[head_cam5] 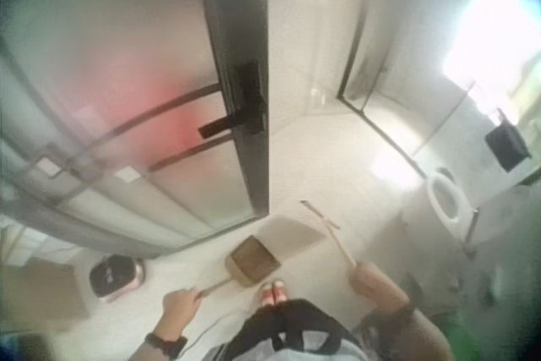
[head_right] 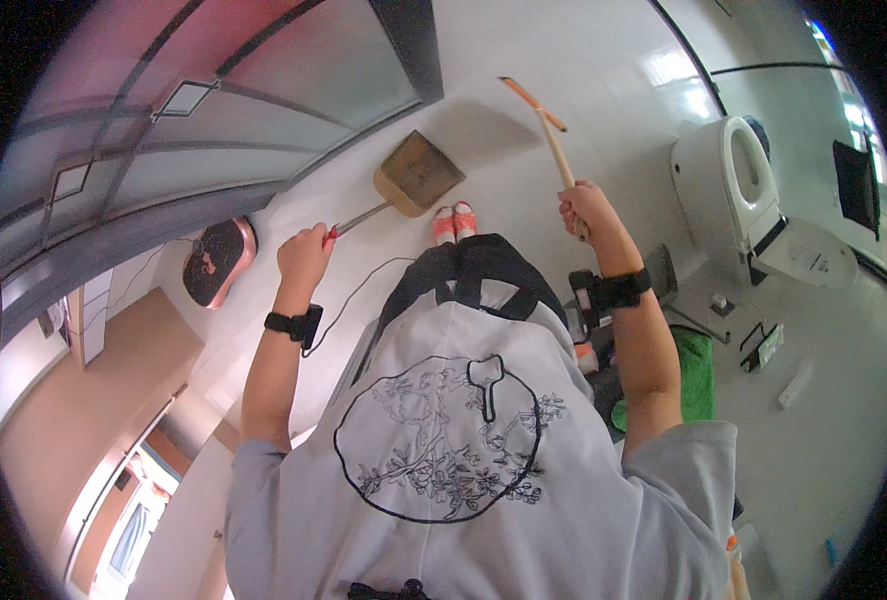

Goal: The person sweeps the floor in several rooms using a broom and a dustpan, moving items out of the way to reach the edges.

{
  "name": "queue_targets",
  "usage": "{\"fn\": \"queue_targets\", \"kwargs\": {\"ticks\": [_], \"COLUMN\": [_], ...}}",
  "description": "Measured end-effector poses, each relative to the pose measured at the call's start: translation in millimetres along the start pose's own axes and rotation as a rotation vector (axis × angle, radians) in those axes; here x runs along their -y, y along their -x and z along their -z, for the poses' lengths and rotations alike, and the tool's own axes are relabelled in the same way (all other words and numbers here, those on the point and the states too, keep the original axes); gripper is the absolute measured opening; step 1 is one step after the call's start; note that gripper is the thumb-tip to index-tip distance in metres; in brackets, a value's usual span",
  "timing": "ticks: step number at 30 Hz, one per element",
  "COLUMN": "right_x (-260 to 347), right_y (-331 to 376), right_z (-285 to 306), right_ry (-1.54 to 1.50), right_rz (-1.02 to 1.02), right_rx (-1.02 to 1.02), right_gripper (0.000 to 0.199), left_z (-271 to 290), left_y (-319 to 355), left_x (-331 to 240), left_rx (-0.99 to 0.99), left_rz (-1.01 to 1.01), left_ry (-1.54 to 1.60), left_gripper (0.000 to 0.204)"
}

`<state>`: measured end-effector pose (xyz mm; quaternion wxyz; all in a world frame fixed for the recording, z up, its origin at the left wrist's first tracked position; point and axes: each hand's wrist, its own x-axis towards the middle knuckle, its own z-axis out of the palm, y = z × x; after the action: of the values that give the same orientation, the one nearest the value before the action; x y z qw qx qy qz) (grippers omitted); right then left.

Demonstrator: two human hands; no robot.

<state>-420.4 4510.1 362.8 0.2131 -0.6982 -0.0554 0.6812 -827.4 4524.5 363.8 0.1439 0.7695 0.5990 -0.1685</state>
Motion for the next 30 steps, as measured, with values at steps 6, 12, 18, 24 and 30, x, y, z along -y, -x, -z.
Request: {"fn": "queue_targets", "kwargs": {"ticks": [6, 12, 18, 24, 30], "right_x": [8, -30, -55, -43, -46], "right_y": [-68, -44, 33, 56, 71], "right_z": [-9, -54, -91, -76, -42], "right_ry": [0.234, 0.579, 0.800, 0.232, -0.019], "right_rz": [0.044, -0.177, -0.242, -0.270, -0.208], "right_rx": [-0.214, -0.058, 0.148, 0.321, 0.265], "right_gripper": [0.012, 0.016, 0.037, 0.036, 0.030], "left_z": [1, -9, -6, -2, -5], "left_y": [23, 43, 44, 46, 45], "left_x": [16, 32, 57, 68, 67], "left_rx": [-0.038, -0.079, -0.128, -0.087, -0.033], "left_rz": [0.090, 0.160, 0.152, 0.155, 0.174], "left_ry": [0.067, 0.098, 0.069, 0.081, 0.066], "left_gripper": [0.017, 0.017, 0.017, 0.015, 0.016]}}
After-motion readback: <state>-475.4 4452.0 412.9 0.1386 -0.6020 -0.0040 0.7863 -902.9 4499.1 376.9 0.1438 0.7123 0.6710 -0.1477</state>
